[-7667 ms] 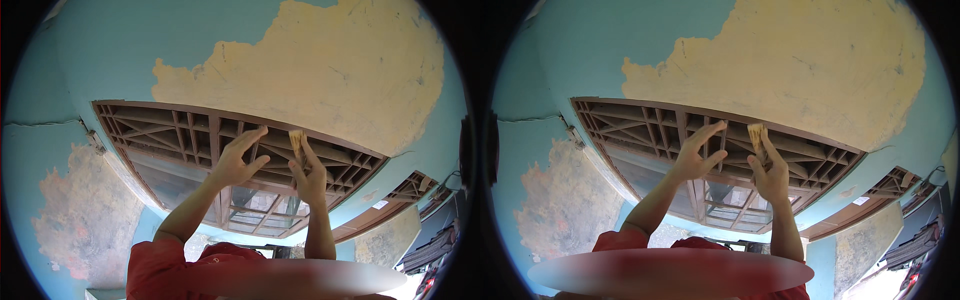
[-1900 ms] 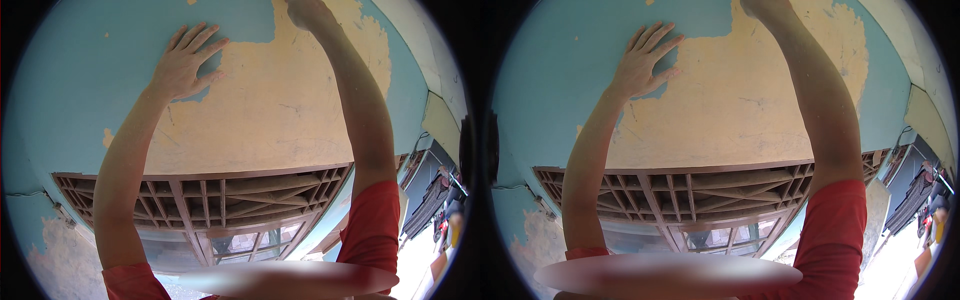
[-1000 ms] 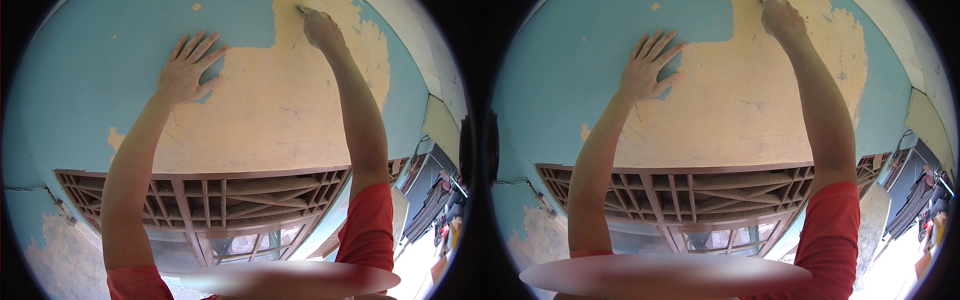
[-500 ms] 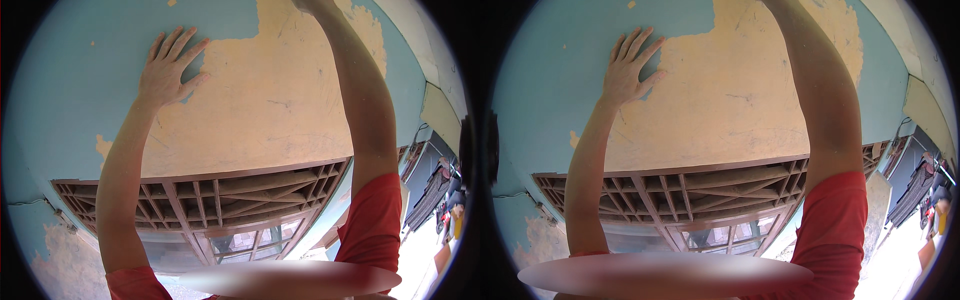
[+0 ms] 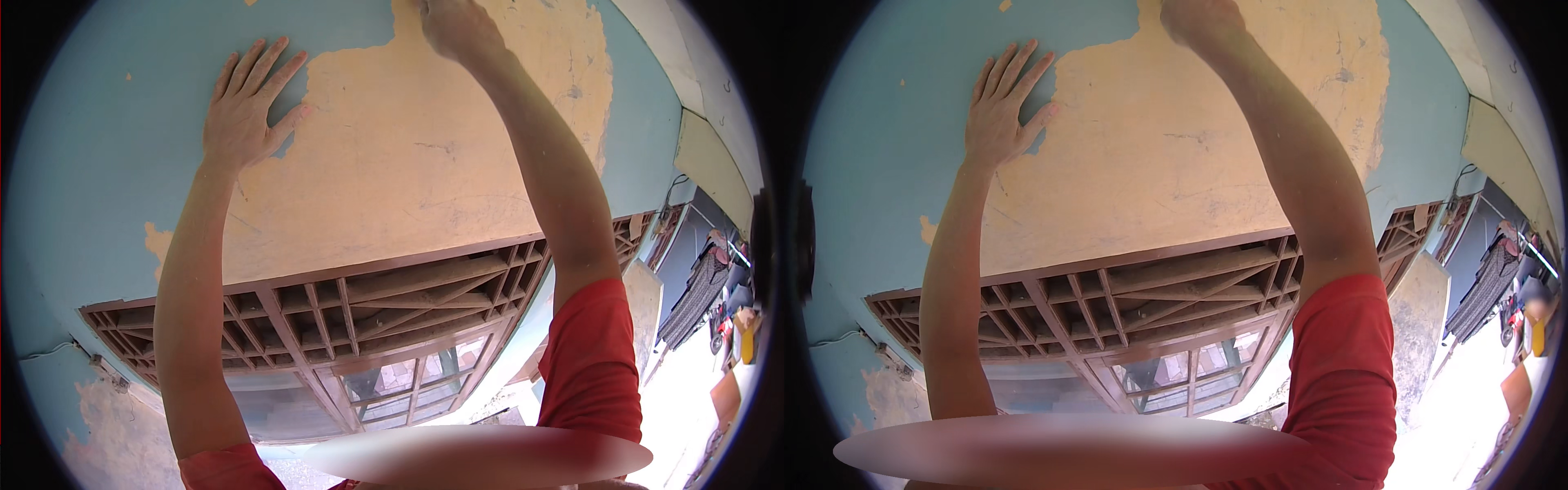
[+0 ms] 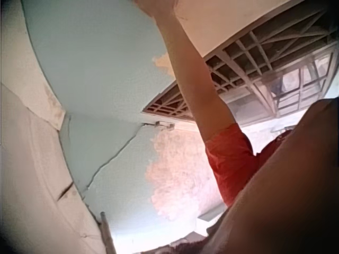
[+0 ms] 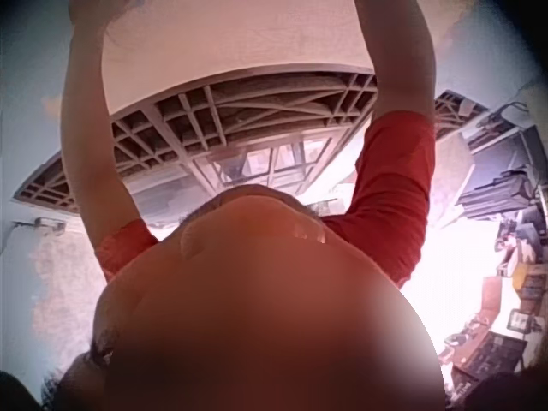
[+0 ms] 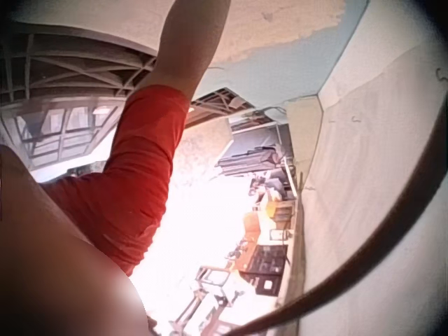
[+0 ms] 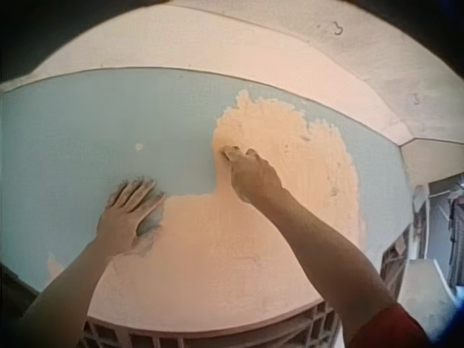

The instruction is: The person scrapes peeling paint off the wall above a doorway using a hand scraper.

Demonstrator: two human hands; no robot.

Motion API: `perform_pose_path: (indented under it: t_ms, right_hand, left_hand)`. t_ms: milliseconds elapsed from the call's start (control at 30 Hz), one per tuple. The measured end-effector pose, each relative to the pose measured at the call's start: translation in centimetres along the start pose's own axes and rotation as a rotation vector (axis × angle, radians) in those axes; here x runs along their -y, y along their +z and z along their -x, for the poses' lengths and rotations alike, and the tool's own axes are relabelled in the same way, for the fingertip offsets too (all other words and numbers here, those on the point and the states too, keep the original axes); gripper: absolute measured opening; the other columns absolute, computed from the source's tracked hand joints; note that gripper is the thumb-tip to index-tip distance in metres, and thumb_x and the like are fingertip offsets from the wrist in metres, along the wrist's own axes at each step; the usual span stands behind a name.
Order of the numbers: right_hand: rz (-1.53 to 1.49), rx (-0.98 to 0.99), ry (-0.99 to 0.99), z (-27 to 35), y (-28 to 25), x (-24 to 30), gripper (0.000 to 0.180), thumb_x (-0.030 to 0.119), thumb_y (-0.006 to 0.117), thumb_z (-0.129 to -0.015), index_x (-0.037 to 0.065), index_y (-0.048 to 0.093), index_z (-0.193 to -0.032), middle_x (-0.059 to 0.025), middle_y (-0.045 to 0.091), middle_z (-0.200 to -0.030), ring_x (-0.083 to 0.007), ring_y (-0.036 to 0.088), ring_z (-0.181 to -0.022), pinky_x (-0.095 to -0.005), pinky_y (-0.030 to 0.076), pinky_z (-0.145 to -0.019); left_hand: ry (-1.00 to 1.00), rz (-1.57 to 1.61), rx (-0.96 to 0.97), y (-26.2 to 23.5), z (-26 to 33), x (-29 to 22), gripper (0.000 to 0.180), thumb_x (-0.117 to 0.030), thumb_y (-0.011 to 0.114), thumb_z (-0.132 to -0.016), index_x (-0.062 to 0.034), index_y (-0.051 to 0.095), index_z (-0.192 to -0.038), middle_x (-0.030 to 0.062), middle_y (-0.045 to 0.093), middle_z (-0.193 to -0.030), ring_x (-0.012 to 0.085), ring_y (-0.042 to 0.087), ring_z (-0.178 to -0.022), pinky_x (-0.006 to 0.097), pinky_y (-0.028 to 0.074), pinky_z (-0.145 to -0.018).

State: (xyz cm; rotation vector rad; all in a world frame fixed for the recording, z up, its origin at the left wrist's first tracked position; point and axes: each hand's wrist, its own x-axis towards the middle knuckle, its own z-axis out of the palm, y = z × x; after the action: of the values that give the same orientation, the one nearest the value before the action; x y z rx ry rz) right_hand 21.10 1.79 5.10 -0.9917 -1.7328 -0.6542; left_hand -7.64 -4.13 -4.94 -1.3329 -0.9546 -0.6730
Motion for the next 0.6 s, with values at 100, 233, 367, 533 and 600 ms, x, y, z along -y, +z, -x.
perform_pose_path:
  t_ms: [100, 233, 367, 533, 600]
  right_hand:
    - [-0.048, 0.056, -0.111, 6.3, 1.8, -0.1, 0.036, 0.026, 0.053, -0.107, 0.023, 0.061, -0.142, -0.0156, 0.068, -0.103, -0.0302, 0.068, -0.096, -0.0458, 0.053, -0.085]
    - [-0.264, -0.006, -0.23, 16.4, 1.9, -1.4, 0.044, 0.022, 0.065, -0.099, 0.015, 0.057, -0.143, -0.0148, 0.067, -0.096, -0.0347, 0.071, -0.078, -0.0457, 0.058, -0.068]
    - [-0.401, -0.024, -0.169, 24.4, 6.9, -5.6, 0.054, 0.018, 0.069, -0.097, 0.011, 0.052, -0.147, -0.0153, 0.069, -0.097, -0.0329, 0.071, -0.071, -0.0406, 0.057, -0.06]
    - [-0.723, 0.095, 0.462, 35.9, 9.0, -8.1, 0.062, 0.016, 0.074, -0.095, 0.003, 0.048, -0.15, -0.0154, 0.072, -0.108, -0.0148, 0.068, -0.074, -0.0277, 0.054, -0.063]
    - [-0.798, 0.179, 0.647, 41.8, 9.6, -7.1, 0.063, 0.016, 0.074, -0.094, 0.002, 0.048, -0.15, -0.014, 0.071, -0.11, -0.0125, 0.066, -0.075, -0.0281, 0.053, -0.064]
  left_hand:
    - [-0.006, -0.016, -0.012, 0.0, 0.7, 0.5, 0.066, -0.06, 0.059, -0.095, -0.0373, 0.043, -0.155, -0.0065, 0.038, -0.163, 0.0214, 0.035, -0.15, 0.046, 0.025, -0.127]
    - [-0.017, -0.025, 0.008, 0.0, 0.5, 0.1, 0.065, -0.059, 0.059, -0.096, -0.0372, 0.043, -0.155, -0.0068, 0.039, -0.163, 0.0212, 0.036, -0.15, 0.045, 0.025, -0.127]
    - [-0.041, -0.037, 0.089, 0.0, 0.3, 0.0, 0.065, -0.055, 0.056, -0.099, -0.0269, 0.042, -0.157, 0.0044, 0.034, -0.165, 0.0298, 0.03, -0.152, 0.051, 0.021, -0.126]
    - [-0.131, -0.107, 0.166, 0.5, 1.1, -0.6, 0.072, -0.057, 0.057, -0.097, -0.0217, 0.042, -0.158, 0.0107, 0.025, -0.169, 0.034, 0.021, -0.156, 0.052, 0.016, -0.128]
    - [-0.152, -0.135, 0.102, 0.2, 1.8, -0.2, 0.075, -0.06, 0.057, -0.096, -0.023, 0.04, -0.159, 0.0115, 0.022, -0.17, 0.0347, 0.021, -0.156, 0.052, 0.015, -0.128]
